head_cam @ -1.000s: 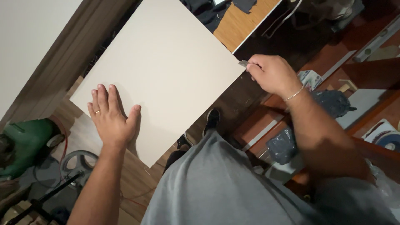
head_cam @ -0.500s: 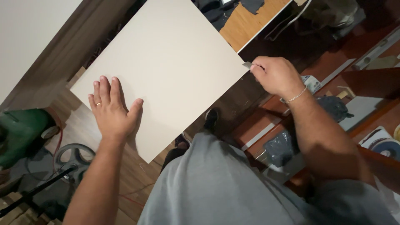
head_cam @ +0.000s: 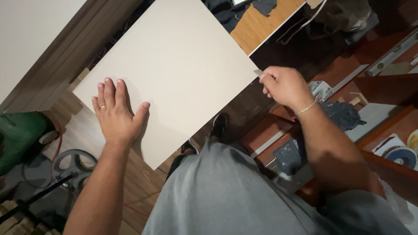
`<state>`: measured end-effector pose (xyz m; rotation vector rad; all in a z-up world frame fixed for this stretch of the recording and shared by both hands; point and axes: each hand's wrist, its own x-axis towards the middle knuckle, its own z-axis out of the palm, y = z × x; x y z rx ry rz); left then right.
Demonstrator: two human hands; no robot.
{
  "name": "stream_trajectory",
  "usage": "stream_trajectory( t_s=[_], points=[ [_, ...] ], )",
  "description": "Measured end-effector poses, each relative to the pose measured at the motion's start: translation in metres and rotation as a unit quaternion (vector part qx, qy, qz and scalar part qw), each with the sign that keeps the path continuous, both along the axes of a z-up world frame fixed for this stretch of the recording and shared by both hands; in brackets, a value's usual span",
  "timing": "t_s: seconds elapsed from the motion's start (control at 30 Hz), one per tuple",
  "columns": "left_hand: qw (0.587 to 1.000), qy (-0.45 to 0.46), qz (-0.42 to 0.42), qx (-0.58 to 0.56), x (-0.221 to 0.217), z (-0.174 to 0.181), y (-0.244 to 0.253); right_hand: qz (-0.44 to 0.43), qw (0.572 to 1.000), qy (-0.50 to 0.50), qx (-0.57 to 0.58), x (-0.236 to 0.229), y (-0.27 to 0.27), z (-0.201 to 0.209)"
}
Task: Trimming excess edge banding from laminate panels using a utility knife
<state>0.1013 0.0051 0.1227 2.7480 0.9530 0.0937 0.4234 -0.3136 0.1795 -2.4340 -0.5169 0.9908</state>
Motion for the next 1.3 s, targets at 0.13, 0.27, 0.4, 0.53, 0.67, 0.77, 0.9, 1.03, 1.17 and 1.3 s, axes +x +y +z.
stream_trajectory(
  t_s=[0.13, 0.27, 0.4, 0.53, 0.67, 0.77, 0.9, 1.03, 1.17, 1.3],
  points=[
    [1.000, 0.003, 0.004, -0.002, 0.001, 0.002, 0.000, -0.035, 0.999, 0.018, 0.026, 0.002, -0.002, -0.016],
    [1.000, -0.008, 0.000, -0.002, 0.001, 0.003, -0.003, -0.073, 0.994, 0.061, 0.058, -0.016, 0.003, -0.008],
    [1.000, -0.008, 0.000, 0.003, 0.001, 0.005, -0.003, -0.092, 0.991, 0.049, 0.082, -0.017, 0.000, -0.014],
    [1.000, -0.012, -0.001, 0.003, 0.001, 0.004, -0.003, -0.118, 0.986, 0.032, 0.109, -0.009, -0.004, -0.032],
    [1.000, -0.013, -0.001, 0.000, 0.002, 0.004, -0.003, -0.132, 0.983, 0.058, 0.112, -0.029, 0.004, -0.024],
    [1.000, -0.013, -0.006, 0.008, 0.000, 0.001, -0.001, -0.130, 0.981, 0.077, 0.122, -0.052, 0.012, -0.012],
    [0.999, -0.019, -0.014, 0.022, -0.001, -0.001, 0.000, -0.128, 0.977, 0.106, 0.134, -0.059, 0.010, -0.026],
    [1.000, -0.016, -0.008, 0.013, -0.001, -0.001, 0.000, -0.144, 0.978, 0.047, 0.144, -0.028, -0.004, -0.049],
    [1.000, -0.018, -0.007, 0.013, -0.001, -0.001, -0.001, -0.167, 0.973, 0.042, 0.154, -0.020, -0.004, -0.039],
    [1.000, -0.020, -0.006, 0.005, 0.000, 0.001, -0.001, -0.165, 0.973, 0.077, 0.143, -0.042, 0.003, -0.038]
  ],
)
